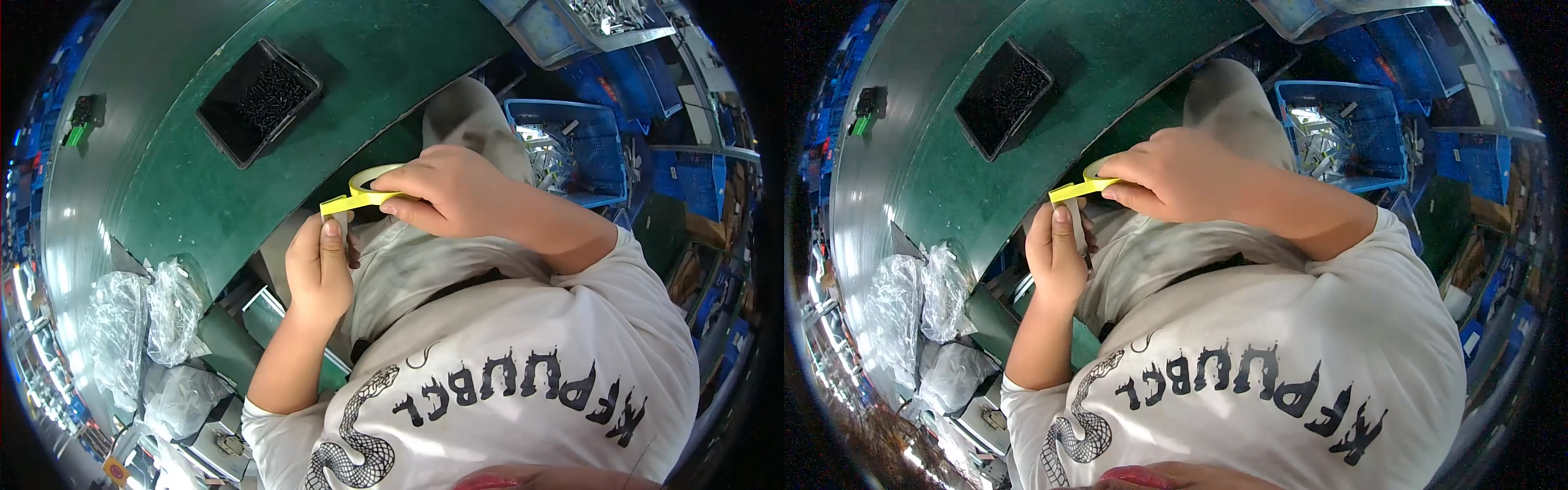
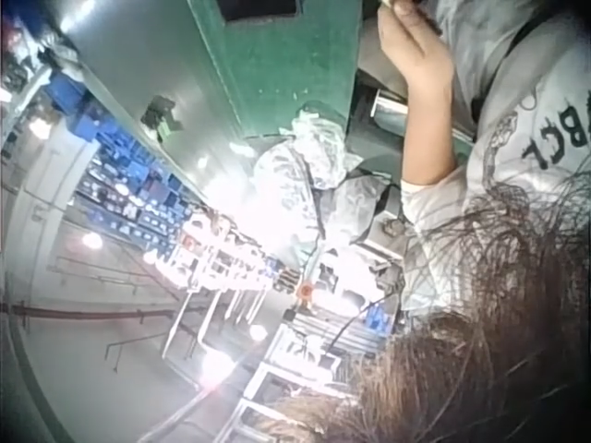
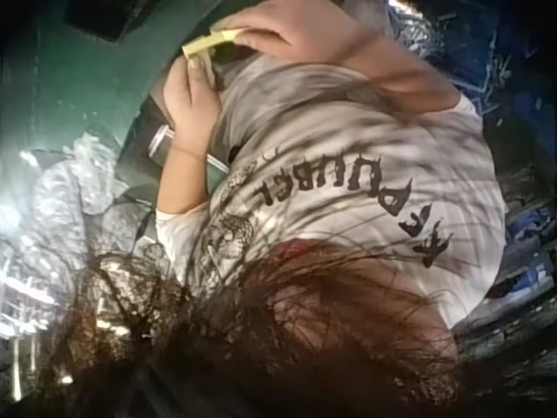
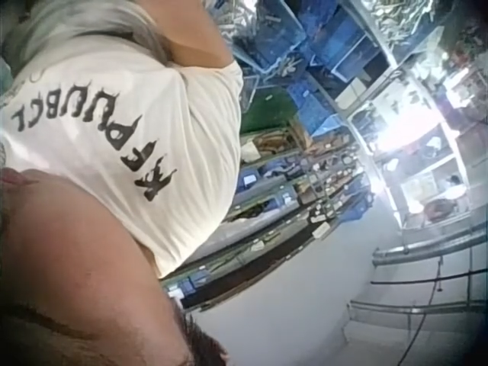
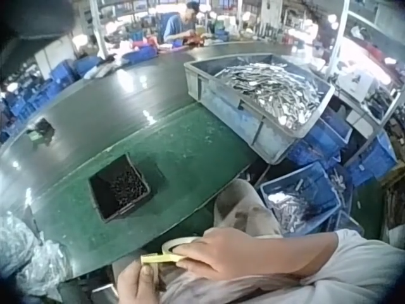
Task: Applying yellow adhesive tape to small metallic electronic components at a factory workbench.
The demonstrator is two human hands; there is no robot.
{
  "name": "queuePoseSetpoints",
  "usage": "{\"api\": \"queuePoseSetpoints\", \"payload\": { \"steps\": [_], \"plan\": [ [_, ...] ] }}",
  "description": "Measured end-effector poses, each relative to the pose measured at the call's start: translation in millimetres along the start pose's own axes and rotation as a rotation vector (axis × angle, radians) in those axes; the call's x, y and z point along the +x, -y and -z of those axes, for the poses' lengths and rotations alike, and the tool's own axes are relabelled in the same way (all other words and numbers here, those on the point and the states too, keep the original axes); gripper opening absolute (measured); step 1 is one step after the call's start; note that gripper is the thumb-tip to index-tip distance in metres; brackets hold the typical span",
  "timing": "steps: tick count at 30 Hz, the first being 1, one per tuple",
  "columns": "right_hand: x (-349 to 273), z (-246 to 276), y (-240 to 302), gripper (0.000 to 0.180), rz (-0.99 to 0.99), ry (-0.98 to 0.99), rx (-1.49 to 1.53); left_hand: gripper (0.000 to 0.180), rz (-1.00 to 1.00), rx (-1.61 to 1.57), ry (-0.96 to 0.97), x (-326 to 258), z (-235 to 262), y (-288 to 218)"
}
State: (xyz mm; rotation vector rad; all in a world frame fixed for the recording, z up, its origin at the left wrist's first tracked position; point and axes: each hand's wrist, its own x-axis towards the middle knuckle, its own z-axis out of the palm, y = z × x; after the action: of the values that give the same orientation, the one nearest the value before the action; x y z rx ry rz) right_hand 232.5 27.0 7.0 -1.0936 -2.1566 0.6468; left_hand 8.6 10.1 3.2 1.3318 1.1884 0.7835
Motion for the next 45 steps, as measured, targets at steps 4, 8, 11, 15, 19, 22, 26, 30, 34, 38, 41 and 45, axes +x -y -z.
{"api": "queuePoseSetpoints", "payload": {
  "steps": [4, 8, 11, 15, 19, 22, 26, 30, 34, 38, 41, 45],
  "plan": [
    [0, 0, 0, 0.024, -0.002, 0.015, -0.005, 0.029, -0.003, -0.031, 0.045, -3, 2, 3],
    [-1, -1, 0, 0.026, 0.017, -0.011, 0.002, 0.027, 0.043, -0.274, 0.054, -3, -1, 1],
    [1, 3, -1, 0.026, 0.023, -0.007, 0.006, 0.024, 0.133, -0.463, 0.066, 1, -1, 1],
    [4, 11, -4, 0.024, 0.132, 0.034, 0.006, 0.018, 0.117, -0.517, 0.101, 3, -6, -1],
    [10, 23, -6, 0.023, 0.210, 0.080, 0.058, 0.016, 0.245, -0.557, 0.030, 8, -14, -13],
    [23, 42, -11, 0.020, 0.232, 0.153, 0.045, 0.017, 0.221, -0.538, -0.015, 13, -22, -25],
    [56, 79, -16, 0.017, 0.267, 0.264, 0.039, 0.010, 0.264, -0.571, 0.000, 35, -28, -55],
    [94, 102, -20, 0.019, 0.206, 0.394, 0.091, 0.007, 0.190, -0.489, 0.026, 62, -22, -81],
    [124, 110, -27, 0.022, 0.074, 0.462, 0.079, 0.016, 0.213, -0.358, -0.097, 93, -15, -91],
    [164, 102, -53, 0.026, 0.084, 0.503, 0.053, 0.014, 0.244, -0.240, -0.172, 124, -4, -106],
    [186, 97, -70, 0.028, 0.011, 0.515, 0.102, 0.014, 0.273, -0.229, -0.196, 145, 2, -109],
    [198, 94, -77, 0.028, -0.168, 0.520, 0.182, 0.015, 0.334, -0.265, -0.225, 166, 9, -103]
  ]
}}
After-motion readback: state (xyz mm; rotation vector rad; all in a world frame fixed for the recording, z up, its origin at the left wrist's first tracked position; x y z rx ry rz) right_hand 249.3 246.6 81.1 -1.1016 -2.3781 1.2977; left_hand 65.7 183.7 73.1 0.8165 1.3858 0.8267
